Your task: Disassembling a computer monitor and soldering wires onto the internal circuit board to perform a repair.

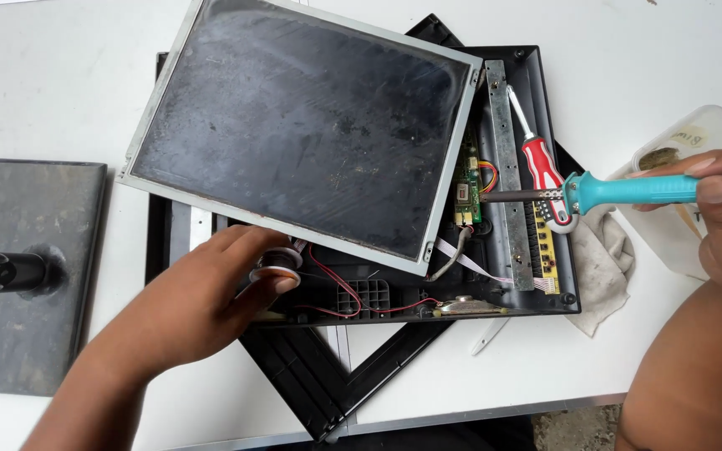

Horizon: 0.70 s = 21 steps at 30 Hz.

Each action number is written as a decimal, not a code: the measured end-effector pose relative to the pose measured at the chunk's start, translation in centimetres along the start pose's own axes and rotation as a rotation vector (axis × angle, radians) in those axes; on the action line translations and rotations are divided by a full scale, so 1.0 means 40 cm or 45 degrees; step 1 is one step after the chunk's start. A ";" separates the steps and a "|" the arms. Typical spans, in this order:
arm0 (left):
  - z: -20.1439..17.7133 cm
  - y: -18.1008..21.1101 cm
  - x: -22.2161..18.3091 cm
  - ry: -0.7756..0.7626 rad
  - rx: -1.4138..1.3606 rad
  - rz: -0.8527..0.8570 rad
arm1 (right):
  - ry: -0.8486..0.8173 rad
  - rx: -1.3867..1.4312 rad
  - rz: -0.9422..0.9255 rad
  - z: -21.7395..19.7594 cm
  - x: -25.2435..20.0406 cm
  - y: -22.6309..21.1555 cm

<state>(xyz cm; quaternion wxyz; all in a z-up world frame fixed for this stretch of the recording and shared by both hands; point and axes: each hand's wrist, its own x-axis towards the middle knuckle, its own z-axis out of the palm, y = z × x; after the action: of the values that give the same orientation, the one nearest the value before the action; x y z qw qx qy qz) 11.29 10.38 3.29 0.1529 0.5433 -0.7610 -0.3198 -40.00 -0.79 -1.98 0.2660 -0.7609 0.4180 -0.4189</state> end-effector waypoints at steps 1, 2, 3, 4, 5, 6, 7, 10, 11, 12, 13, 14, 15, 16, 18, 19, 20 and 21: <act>0.006 0.003 0.003 0.009 0.004 -0.007 | -0.005 0.007 -0.009 -0.001 -0.003 0.032; 0.013 0.006 0.007 0.009 0.036 0.003 | 0.006 0.069 0.012 -0.002 -0.005 0.066; 0.024 0.008 0.011 0.000 0.061 0.014 | 0.015 0.128 0.043 -0.007 -0.015 0.098; 0.021 0.012 0.009 0.000 0.057 0.008 | 0.008 0.130 0.046 -0.002 -0.001 0.084; 0.019 0.017 0.010 0.032 0.032 0.170 | -0.027 0.032 0.030 -0.001 0.008 0.069; 0.018 0.023 0.013 0.064 0.006 0.333 | -0.062 -0.067 0.015 -0.003 0.016 0.055; 0.028 0.018 0.006 0.060 0.006 0.336 | -0.059 -0.068 0.018 -0.002 0.009 0.069; 0.060 0.007 -0.010 0.053 0.142 0.388 | -0.014 0.033 0.007 -0.003 -0.001 0.086; 0.070 0.004 -0.016 0.061 0.243 0.411 | -0.010 0.069 0.029 0.002 0.000 0.078; 0.080 0.002 -0.023 0.069 0.345 0.433 | -0.006 0.104 0.052 0.007 0.002 0.070; 0.076 0.008 -0.026 0.067 0.350 0.437 | 0.001 0.105 0.052 0.025 0.011 0.012; 0.072 0.015 -0.027 0.018 0.326 0.409 | -0.010 0.010 0.029 0.043 0.022 -0.044; 0.070 0.021 -0.023 -0.033 0.297 0.390 | -0.017 -0.094 0.012 0.053 0.029 -0.103; 0.065 0.020 -0.022 -0.037 0.296 0.403 | -0.008 -0.103 0.017 0.065 0.043 -0.114; 0.071 0.019 -0.011 -0.133 0.253 0.395 | 0.038 -0.123 -0.198 0.071 0.057 -0.138; 0.074 0.011 -0.005 -0.139 0.247 0.414 | 0.046 -0.139 -0.189 0.067 0.054 -0.123; 0.077 0.003 0.001 -0.127 0.229 0.457 | 0.081 -0.095 -0.211 0.062 0.052 -0.109; 0.076 -0.007 0.003 -0.114 0.216 0.495 | 0.116 -0.045 -0.237 0.063 0.052 -0.092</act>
<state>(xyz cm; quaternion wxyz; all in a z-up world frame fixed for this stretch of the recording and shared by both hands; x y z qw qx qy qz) 9.69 11.18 0.81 0.1316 0.3825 -0.8817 -0.2428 -35.69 -0.56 0.40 0.1932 -0.7811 0.3645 -0.4687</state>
